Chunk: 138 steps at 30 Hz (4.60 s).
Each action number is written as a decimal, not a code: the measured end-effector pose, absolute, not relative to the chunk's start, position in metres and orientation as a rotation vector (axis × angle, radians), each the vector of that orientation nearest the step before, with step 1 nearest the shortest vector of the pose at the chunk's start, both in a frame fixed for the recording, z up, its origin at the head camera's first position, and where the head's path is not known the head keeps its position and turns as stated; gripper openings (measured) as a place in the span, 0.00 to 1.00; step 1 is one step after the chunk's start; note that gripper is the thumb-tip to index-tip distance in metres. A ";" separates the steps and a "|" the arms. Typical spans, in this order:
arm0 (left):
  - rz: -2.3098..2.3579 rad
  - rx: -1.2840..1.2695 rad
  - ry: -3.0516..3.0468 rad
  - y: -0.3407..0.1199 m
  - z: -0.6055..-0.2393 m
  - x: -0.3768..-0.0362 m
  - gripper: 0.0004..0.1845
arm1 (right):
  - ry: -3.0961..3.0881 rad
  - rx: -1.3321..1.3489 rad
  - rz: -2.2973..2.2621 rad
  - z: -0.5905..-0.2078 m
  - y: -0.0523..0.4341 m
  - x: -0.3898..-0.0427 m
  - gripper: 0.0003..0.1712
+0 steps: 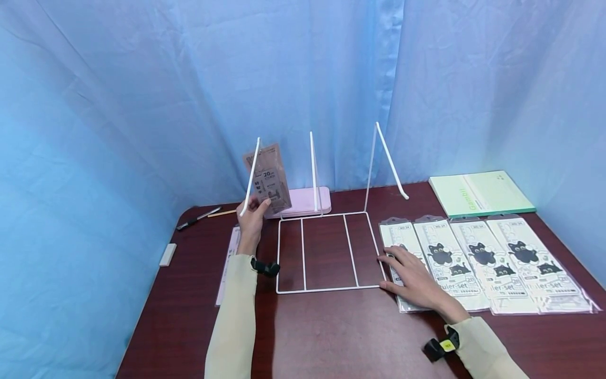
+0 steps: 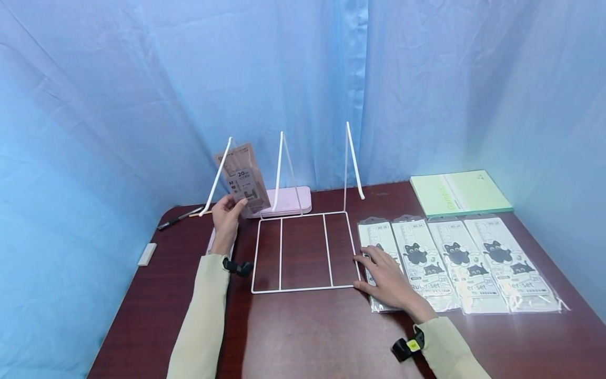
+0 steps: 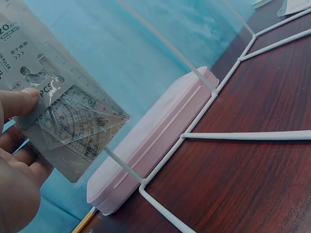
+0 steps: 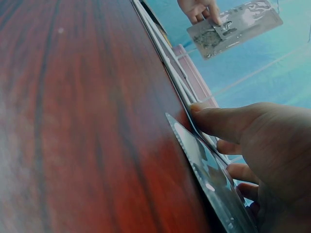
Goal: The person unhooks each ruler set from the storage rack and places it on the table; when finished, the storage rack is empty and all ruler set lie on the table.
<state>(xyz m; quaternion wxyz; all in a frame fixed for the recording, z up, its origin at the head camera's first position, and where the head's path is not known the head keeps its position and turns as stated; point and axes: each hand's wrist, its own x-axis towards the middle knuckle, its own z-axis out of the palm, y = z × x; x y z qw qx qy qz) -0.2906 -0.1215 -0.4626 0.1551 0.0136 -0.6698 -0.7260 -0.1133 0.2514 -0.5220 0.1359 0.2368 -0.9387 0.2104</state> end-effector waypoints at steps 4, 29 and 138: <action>-2.125 0.047 -1.846 -0.123 -0.463 -0.287 0.07 | -2.716 0.687 0.605 -0.522 0.251 -0.113 0.34; -2.146 0.140 -1.903 -0.131 -0.464 -0.262 0.06 | -2.695 0.701 0.608 -0.522 0.252 -0.114 0.34; -2.004 -0.090 -2.152 -0.172 -0.456 -0.151 0.10 | -2.748 0.659 0.614 -0.521 0.249 -0.113 0.35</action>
